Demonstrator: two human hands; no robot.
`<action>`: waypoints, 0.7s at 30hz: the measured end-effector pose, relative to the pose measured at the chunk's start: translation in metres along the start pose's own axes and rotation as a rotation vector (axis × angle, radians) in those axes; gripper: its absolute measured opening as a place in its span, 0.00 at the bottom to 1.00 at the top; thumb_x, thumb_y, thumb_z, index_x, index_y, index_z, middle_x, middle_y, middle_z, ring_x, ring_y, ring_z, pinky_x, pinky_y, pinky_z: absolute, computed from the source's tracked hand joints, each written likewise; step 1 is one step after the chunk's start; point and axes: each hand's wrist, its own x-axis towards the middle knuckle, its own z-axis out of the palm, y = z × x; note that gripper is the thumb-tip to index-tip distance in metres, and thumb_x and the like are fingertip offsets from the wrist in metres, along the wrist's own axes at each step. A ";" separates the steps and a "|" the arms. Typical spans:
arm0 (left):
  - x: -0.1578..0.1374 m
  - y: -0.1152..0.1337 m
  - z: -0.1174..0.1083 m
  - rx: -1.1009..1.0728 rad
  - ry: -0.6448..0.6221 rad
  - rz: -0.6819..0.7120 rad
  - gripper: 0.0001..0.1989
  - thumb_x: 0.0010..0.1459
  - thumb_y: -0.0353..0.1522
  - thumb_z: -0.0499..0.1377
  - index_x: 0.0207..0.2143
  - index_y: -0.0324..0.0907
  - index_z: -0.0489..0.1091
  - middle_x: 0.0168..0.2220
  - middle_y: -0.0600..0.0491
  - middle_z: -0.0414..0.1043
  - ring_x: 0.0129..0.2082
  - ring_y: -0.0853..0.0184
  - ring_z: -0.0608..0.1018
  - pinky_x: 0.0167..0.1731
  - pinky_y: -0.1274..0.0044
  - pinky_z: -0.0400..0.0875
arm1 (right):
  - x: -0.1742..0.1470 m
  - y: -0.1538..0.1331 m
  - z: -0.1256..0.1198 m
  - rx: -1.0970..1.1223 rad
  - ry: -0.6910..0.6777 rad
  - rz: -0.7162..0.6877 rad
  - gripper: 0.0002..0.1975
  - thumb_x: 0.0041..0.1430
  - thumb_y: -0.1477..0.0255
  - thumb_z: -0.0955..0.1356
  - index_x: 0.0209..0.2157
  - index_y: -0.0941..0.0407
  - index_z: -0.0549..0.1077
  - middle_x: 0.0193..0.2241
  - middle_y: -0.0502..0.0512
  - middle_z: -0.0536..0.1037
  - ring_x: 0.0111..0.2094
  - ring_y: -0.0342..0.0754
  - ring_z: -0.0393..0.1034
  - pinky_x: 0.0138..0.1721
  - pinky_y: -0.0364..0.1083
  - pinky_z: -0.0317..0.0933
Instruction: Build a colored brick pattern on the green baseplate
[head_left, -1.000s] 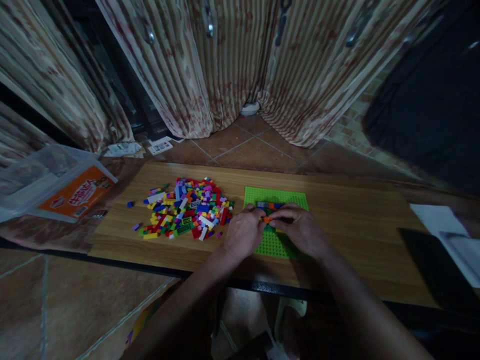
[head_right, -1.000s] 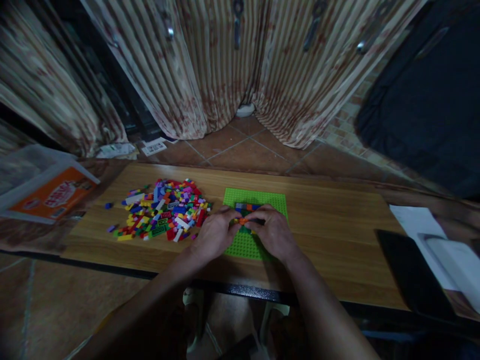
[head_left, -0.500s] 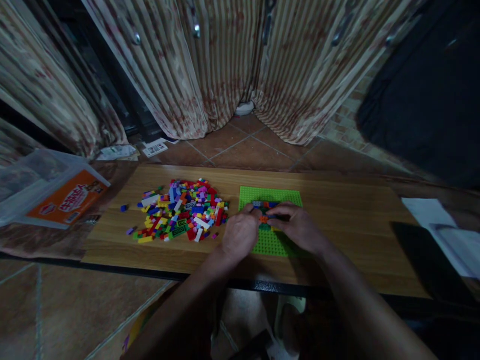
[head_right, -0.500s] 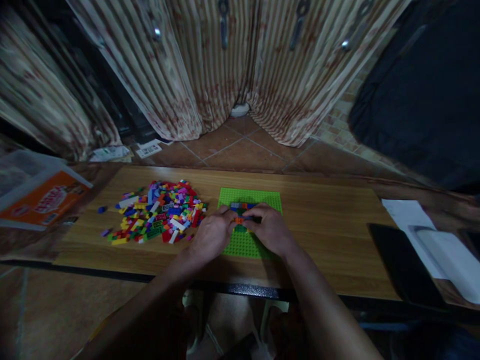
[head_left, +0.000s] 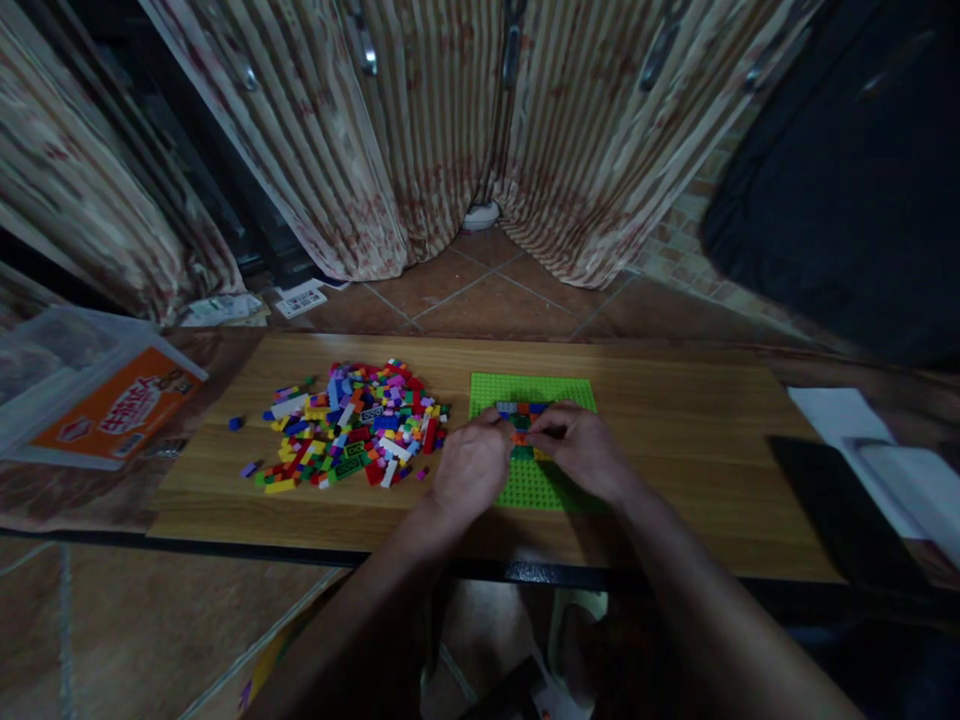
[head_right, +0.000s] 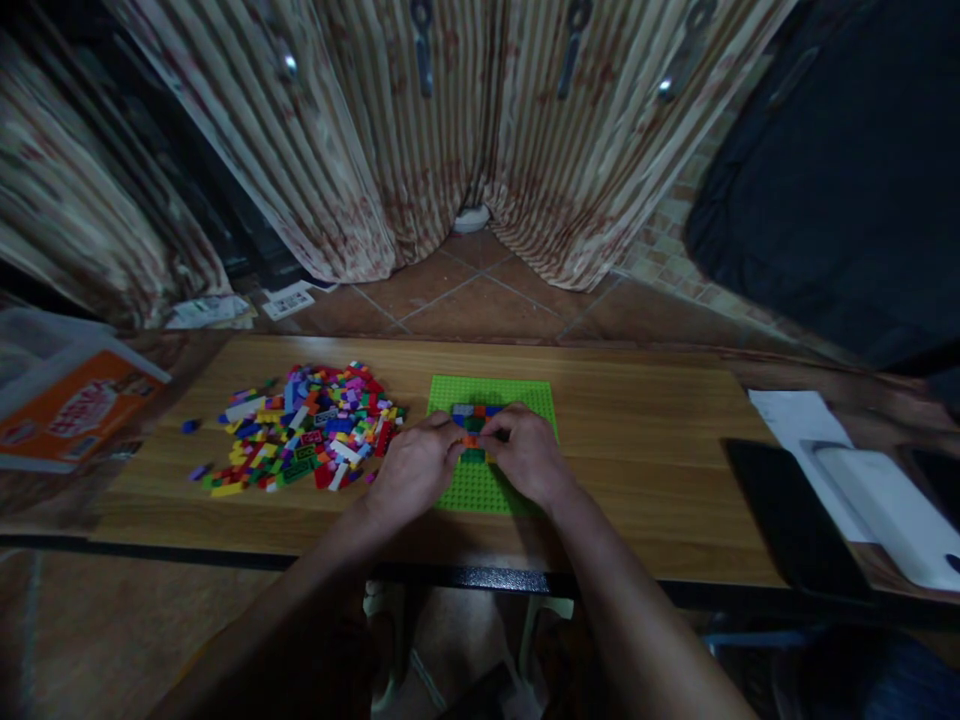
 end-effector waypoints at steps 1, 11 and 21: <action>0.000 0.000 0.000 -0.003 0.000 -0.001 0.12 0.64 0.29 0.48 0.39 0.42 0.71 0.42 0.49 0.72 0.36 0.66 0.77 0.37 0.75 0.72 | 0.000 -0.001 0.000 -0.010 0.003 0.001 0.05 0.52 0.71 0.69 0.26 0.55 0.77 0.29 0.52 0.74 0.32 0.46 0.69 0.36 0.46 0.60; -0.009 -0.002 0.004 -0.019 0.066 0.015 0.13 0.65 0.30 0.47 0.44 0.45 0.69 0.43 0.52 0.71 0.39 0.66 0.76 0.39 0.76 0.71 | 0.002 0.001 -0.001 -0.009 -0.002 0.052 0.04 0.50 0.71 0.70 0.25 0.55 0.76 0.28 0.51 0.74 0.29 0.44 0.68 0.32 0.44 0.60; -0.021 0.009 0.013 0.147 0.011 0.027 0.17 0.63 0.29 0.48 0.52 0.41 0.64 0.52 0.45 0.66 0.45 0.60 0.74 0.42 0.71 0.71 | 0.003 -0.005 0.002 -0.081 0.031 0.083 0.03 0.47 0.75 0.70 0.24 0.55 0.77 0.28 0.51 0.75 0.29 0.44 0.69 0.33 0.44 0.61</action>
